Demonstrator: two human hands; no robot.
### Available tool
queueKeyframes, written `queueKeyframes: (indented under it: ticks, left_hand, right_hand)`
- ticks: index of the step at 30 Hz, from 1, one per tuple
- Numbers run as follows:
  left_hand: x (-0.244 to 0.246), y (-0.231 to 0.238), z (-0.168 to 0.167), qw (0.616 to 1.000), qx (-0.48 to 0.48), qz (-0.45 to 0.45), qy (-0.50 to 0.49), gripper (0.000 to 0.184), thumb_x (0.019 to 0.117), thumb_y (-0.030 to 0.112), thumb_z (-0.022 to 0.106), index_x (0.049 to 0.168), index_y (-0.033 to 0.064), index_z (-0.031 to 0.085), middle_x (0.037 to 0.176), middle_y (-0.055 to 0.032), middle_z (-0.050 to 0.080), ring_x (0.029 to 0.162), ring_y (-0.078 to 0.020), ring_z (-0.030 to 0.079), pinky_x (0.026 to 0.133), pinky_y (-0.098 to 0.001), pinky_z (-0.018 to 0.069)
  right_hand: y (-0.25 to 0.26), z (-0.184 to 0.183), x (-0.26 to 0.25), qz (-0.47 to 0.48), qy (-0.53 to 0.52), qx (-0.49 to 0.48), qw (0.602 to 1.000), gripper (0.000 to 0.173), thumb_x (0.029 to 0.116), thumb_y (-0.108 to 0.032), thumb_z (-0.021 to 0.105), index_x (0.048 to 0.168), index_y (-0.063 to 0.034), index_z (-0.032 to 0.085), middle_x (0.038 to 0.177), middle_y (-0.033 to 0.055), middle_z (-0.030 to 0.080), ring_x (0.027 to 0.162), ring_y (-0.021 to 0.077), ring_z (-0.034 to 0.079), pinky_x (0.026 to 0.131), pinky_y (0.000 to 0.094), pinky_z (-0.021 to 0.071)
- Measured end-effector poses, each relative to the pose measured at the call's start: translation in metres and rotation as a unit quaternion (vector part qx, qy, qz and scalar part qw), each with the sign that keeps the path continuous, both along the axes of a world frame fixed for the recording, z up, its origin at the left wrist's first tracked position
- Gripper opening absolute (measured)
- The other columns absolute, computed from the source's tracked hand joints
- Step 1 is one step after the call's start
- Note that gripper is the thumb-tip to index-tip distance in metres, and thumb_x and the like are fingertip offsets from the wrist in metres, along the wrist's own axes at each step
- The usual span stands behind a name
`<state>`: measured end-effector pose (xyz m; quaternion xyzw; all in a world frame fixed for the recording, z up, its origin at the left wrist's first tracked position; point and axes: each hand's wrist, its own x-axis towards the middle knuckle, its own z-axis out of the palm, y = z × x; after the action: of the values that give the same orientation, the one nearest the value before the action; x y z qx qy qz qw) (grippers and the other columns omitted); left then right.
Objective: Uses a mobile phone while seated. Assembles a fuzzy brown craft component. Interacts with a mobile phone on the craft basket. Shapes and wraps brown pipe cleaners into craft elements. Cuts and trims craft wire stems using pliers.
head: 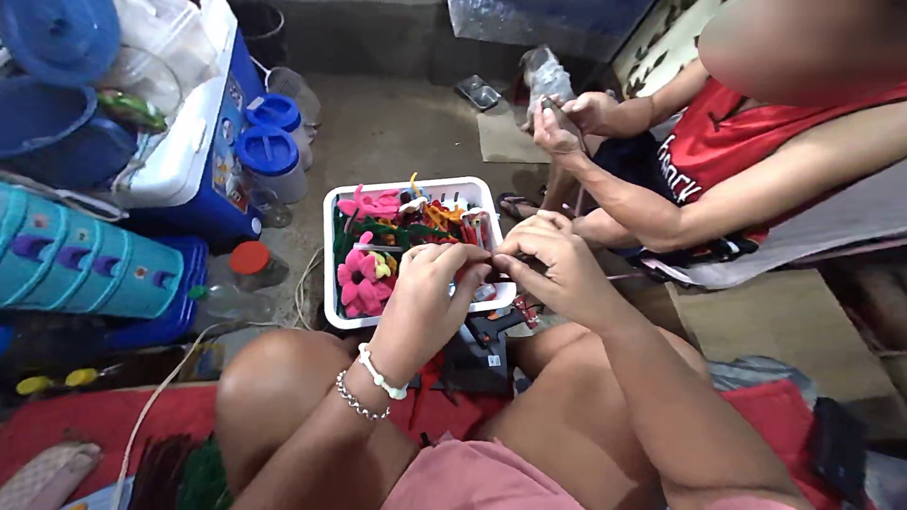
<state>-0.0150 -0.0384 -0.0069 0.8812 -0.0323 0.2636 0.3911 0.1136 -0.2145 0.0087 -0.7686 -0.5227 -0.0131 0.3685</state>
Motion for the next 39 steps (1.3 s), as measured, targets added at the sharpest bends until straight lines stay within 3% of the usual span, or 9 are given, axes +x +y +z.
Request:
queueKeyframes:
  ticks: [2,8,12,20,22,26,30,35,39]
  left_hand:
    - [-0.001,0.002,-0.001,0.999,-0.035,-0.017,0.021,0.021,0.0984,0.025,0.069,0.112,0.0086,0.073,0.098,0.0015,0.074,0.095,-0.0091,0.07,0.096,-0.0408,0.054]
    - [-0.002,0.006,-0.001,0.987,-0.151,0.046,0.013,0.01,0.0927,0.012,0.074,0.102,0.0092,0.073,0.091,0.0029,0.074,0.084,-0.0035,0.07,0.078,-0.024,0.0599]
    - [-0.003,0.005,0.002,0.971,-0.234,0.041,0.01,0.013,0.0934,0.012,0.073,0.105,0.0073,0.07,0.093,0.0016,0.073,0.084,-0.0052,0.07,0.077,-0.0246,0.0599]
    - [-0.014,-0.006,0.008,0.961,-0.262,-0.058,0.062,0.011,0.0956,0.013,0.068,0.106,0.0086,0.066,0.095,0.0025,0.071,0.089,-0.0056,0.069,0.08,-0.0246,0.0591]
    - [-0.015,-0.006,0.004,0.967,-0.234,-0.076,0.072,0.013,0.0954,0.014,0.068,0.107,0.0079,0.066,0.098,0.0016,0.071,0.092,-0.006,0.069,0.083,-0.0257,0.0592]
    - [-0.014,-0.002,-0.002,0.996,-0.019,-0.051,0.064,0.023,0.0987,0.028,0.066,0.114,0.0104,0.069,0.102,0.0017,0.073,0.097,-0.0088,0.069,0.09,-0.0365,0.0571]
    - [-0.01,0.0,-0.006,0.997,0.046,0.008,0.056,0.016,0.0992,0.028,0.065,0.103,0.0159,0.075,0.094,0.0057,0.075,0.091,-0.0083,0.071,0.093,-0.0416,0.0547]
    - [-0.003,0.002,-0.007,0.993,-0.097,-0.002,0.07,0.01,0.0929,0.022,0.075,0.099,0.0136,0.075,0.091,0.0073,0.076,0.085,-0.0004,0.072,0.081,-0.0229,0.0612]
    - [0.002,-0.003,-0.008,0.966,-0.215,-0.052,0.132,0.012,0.0915,0.017,0.076,0.101,0.0099,0.074,0.093,0.0045,0.076,0.084,-0.0027,0.073,0.078,-0.0197,0.0616]
  right_hand:
    - [0.003,-0.002,0.0,0.011,-0.029,-0.009,0.999,0.024,0.1024,-0.024,0.056,0.094,-0.0106,0.075,0.094,-0.0011,0.072,0.105,0.0127,0.065,0.115,0.0583,0.0278]
    - [0.012,-0.003,-0.007,0.006,-0.041,-0.018,0.999,0.03,0.105,-0.035,0.056,0.098,-0.0114,0.073,0.096,-0.0015,0.072,0.108,0.0123,0.065,0.116,0.0628,0.0257]
    - [0.015,-0.003,-0.013,-0.008,-0.059,-0.019,0.998,0.025,0.0973,-0.033,0.068,0.095,-0.0096,0.075,0.092,0.0003,0.074,0.102,0.0147,0.068,0.114,0.0638,0.0264]
    - [-0.013,0.014,-0.032,-0.038,-0.048,-0.004,0.998,0.022,0.0972,-0.035,0.068,0.093,-0.0157,0.077,0.093,-0.0052,0.074,0.109,0.0118,0.066,0.115,0.0632,0.0235]
    - [-0.016,0.011,-0.034,-0.046,-0.06,-0.013,0.997,0.019,0.0971,-0.032,0.068,0.093,-0.0157,0.078,0.092,-0.0052,0.074,0.108,0.0126,0.066,0.115,0.0646,0.0227]
    - [-0.012,0.009,-0.031,-0.028,-0.133,-0.076,0.988,0.014,0.0967,-0.025,0.068,0.092,-0.0147,0.077,0.089,-0.003,0.073,0.105,0.0165,0.067,0.116,0.0663,0.0213]
    - [0.0,0.007,-0.025,-0.011,-0.182,-0.106,0.977,0.014,0.0981,-0.024,0.067,0.094,-0.0141,0.077,0.091,-0.0018,0.073,0.105,0.0185,0.068,0.117,0.0689,0.0203]
    - [-0.003,0.002,-0.013,-0.022,-0.183,-0.058,0.981,0.013,0.0992,-0.02,0.066,0.095,-0.0153,0.077,0.092,-0.0033,0.074,0.107,0.018,0.067,0.115,0.0704,0.0208]
    - [-0.009,-0.007,-0.015,-0.037,-0.171,-0.034,0.984,0.016,0.1003,-0.023,0.065,0.092,-0.0159,0.076,0.089,-0.0042,0.073,0.105,0.0157,0.067,0.115,0.067,0.0219]
